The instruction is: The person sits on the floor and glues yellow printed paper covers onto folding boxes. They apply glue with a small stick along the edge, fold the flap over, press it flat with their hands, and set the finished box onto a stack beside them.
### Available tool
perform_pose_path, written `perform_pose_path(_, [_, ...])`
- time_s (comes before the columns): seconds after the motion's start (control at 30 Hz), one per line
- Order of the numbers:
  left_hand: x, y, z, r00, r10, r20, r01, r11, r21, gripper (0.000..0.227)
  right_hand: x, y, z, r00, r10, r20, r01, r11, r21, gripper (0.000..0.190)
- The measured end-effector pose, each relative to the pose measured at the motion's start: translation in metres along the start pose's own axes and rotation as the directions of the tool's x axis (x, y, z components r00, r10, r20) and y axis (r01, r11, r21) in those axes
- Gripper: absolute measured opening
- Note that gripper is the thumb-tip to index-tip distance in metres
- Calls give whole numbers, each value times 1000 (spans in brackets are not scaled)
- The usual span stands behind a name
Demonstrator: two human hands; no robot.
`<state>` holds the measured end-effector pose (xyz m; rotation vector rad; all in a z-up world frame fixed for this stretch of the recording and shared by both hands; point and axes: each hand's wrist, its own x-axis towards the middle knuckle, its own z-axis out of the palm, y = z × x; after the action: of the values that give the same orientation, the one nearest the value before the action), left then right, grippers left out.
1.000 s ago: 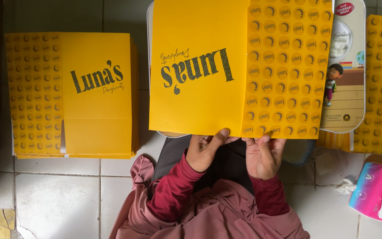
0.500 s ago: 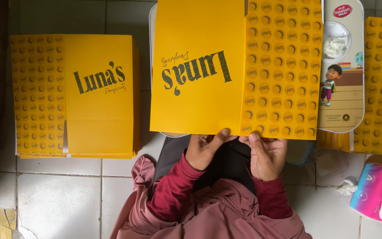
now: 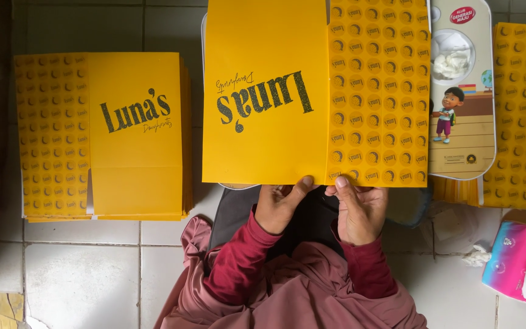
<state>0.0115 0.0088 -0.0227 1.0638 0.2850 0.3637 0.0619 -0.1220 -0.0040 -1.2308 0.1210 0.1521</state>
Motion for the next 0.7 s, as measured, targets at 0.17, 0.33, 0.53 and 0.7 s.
perform_pose_path(0.17, [-3,-7,4,999,-20,-27,20,1000,2,31,-2,-2,6,1000,-4,-16,5,1000,19,38])
perform_pose_path(0.33, [-4,-11,21,998,-15,-59,17,999,31,39,-7,-5,10,1000,-8,-24,9,1000,27,37])
perform_pose_path(0.53, [-6,-13,27,992,-17,-124,15,1000,-10,41,-14,-5,6,1000,17,-8,-17,998,54,30])
perform_pose_path(0.7, [-4,22,33,991,-55,-125,50,998,-41,17,-52,-21,-6,974,-141,178,223,734,-641,16])
